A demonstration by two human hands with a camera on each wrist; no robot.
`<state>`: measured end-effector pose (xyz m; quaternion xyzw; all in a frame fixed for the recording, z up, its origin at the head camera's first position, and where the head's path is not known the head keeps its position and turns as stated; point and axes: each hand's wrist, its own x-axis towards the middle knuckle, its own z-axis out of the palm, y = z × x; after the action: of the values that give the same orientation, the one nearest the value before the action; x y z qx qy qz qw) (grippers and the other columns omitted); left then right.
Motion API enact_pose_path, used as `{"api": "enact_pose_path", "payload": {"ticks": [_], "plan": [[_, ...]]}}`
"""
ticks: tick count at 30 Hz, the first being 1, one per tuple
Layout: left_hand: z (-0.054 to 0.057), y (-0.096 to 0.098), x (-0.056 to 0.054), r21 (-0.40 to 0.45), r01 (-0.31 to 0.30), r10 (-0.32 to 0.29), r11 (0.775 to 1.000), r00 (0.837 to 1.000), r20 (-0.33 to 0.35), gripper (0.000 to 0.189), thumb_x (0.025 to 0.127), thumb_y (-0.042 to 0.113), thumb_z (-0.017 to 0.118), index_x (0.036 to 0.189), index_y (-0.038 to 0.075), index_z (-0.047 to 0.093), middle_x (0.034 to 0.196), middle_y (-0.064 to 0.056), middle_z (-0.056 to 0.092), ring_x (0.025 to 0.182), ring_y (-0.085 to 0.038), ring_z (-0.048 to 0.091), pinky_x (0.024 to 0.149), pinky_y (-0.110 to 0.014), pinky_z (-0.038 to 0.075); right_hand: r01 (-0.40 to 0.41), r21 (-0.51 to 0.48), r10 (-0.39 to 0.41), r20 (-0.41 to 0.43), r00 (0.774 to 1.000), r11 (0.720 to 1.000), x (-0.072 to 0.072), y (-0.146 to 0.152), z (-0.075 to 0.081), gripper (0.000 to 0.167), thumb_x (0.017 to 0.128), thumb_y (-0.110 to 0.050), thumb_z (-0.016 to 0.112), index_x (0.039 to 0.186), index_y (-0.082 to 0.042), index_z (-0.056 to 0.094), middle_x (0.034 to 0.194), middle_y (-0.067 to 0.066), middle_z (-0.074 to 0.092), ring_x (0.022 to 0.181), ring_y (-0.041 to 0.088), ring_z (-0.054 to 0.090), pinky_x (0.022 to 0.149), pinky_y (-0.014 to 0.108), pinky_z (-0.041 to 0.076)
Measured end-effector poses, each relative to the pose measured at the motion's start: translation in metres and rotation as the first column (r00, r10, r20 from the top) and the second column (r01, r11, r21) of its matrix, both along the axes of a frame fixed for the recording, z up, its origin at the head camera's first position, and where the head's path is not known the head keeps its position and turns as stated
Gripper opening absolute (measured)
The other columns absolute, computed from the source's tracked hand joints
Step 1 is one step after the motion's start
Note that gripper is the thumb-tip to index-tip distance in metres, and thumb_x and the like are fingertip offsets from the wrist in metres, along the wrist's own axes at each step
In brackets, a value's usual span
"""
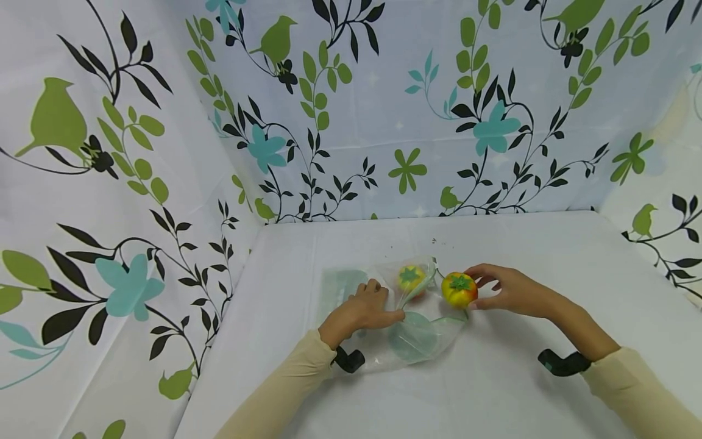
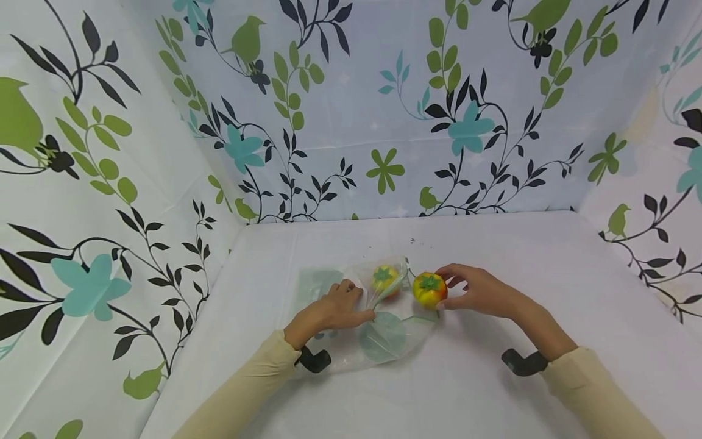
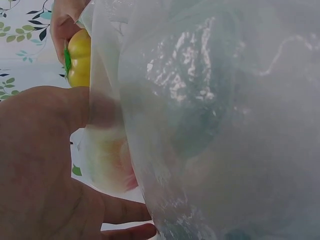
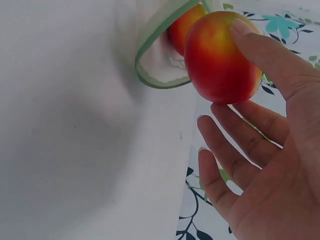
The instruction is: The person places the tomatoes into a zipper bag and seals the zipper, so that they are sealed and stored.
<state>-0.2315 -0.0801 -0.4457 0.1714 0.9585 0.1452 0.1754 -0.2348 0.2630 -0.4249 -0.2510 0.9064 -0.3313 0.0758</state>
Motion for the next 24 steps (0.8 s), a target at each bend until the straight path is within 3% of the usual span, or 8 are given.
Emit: {"api": "enact_pose_path", "payload": {"ticks": [15,24], "plan": [[0.0,-0.001,-0.003,0.004,0.003,-0.003,1.0,1.0,0.009,0.079,0.095,0.063,0.049,0.15,0.006,0.055,0.159,-0.013,0.04,0.143,-0.037,0.04,0.11,-0.06,0.043,-0.04,0.015,0.039,0.059,0.997,0.999,-0.003,-0.022,-0.012,0.067,0.089,-0.034,0.086,0.143,-0.007,0.06,0.138,0.014,0.065,0.118,0.03,0.063,0.097,0.058,0.056],[0.001,-0.002,-0.003,0.011,-0.001,0.0,1.0,1.0,0.015,0.08,0.094,0.062,0.048,0.15,0.006,0.055,0.159,-0.013,0.04,0.143,-0.036,0.04,0.111,-0.06,0.042,-0.097,0.013,0.095,0.077,0.992,0.995,-0.007,-0.032,-0.022,0.061,0.089,-0.026,0.086,0.142,-0.007,0.061,0.133,0.011,0.067,0.113,0.027,0.064,0.089,0.038,0.062]]}}
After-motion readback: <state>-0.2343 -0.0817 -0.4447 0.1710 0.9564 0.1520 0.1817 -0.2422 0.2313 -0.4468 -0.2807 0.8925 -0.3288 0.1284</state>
